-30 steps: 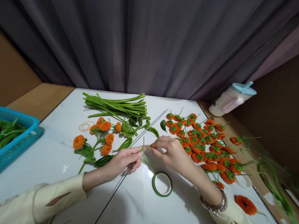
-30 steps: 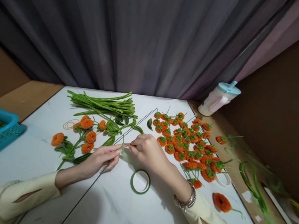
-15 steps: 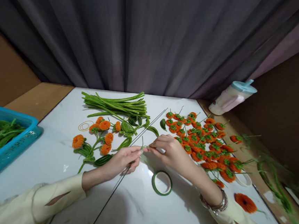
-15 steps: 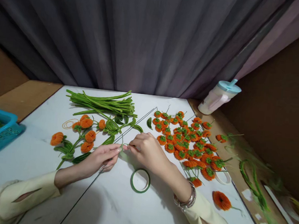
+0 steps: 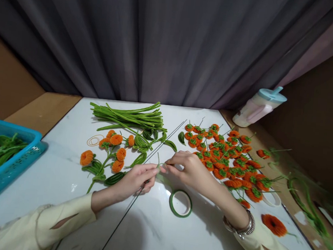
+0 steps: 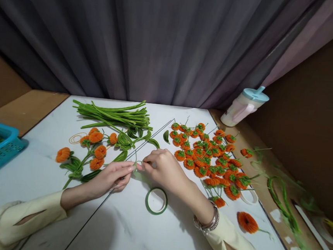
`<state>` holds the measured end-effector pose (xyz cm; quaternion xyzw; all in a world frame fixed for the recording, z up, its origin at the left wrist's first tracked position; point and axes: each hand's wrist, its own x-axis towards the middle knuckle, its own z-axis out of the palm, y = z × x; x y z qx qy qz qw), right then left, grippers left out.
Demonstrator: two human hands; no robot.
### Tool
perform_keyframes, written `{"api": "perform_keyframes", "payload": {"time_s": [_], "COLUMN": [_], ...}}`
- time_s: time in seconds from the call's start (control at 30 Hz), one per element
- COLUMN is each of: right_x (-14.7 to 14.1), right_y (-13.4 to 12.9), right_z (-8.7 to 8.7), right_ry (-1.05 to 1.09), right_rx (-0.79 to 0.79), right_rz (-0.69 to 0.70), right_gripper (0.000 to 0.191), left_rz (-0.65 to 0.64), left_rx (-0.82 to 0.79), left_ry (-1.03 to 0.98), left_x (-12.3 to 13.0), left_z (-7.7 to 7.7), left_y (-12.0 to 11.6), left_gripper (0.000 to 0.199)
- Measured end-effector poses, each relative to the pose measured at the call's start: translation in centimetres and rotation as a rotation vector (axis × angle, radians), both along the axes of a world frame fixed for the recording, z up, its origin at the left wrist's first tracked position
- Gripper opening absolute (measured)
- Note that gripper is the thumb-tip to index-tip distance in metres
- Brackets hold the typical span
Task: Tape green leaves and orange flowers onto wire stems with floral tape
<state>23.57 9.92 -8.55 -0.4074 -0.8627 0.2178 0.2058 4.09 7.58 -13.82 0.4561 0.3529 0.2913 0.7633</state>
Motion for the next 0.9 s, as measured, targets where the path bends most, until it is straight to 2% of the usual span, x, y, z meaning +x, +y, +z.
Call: {"api": "perform_keyframes", "payload": {"time_s": [0.17,0.37,0.9], "right_x": [-0.13,-0.25,-0.35], "right_y": [0.01,0.06,-0.04], "right_z": [0.34,0.08,0.17], "right_ry": [0.063,0.104,0.148], "right_rx": [-0.042,-0.042,-0.114], "right_rz": [0.02,0.087,0.061], "right_gripper": [0.011,0.019,0.02], "left_rz": [-0.014,-0.012,0.002], "left_rx": [-0.002,0.008,0.049], "left_ry": [-0.014,-0.009,0.036], "left_x": [0.07,-0.03,0.14], "left_z": [0.16,0.18,0.32], "left_y": [-0.03,-0.07,-0.09], "left_gripper": [0.036,0.037,0.036]}}
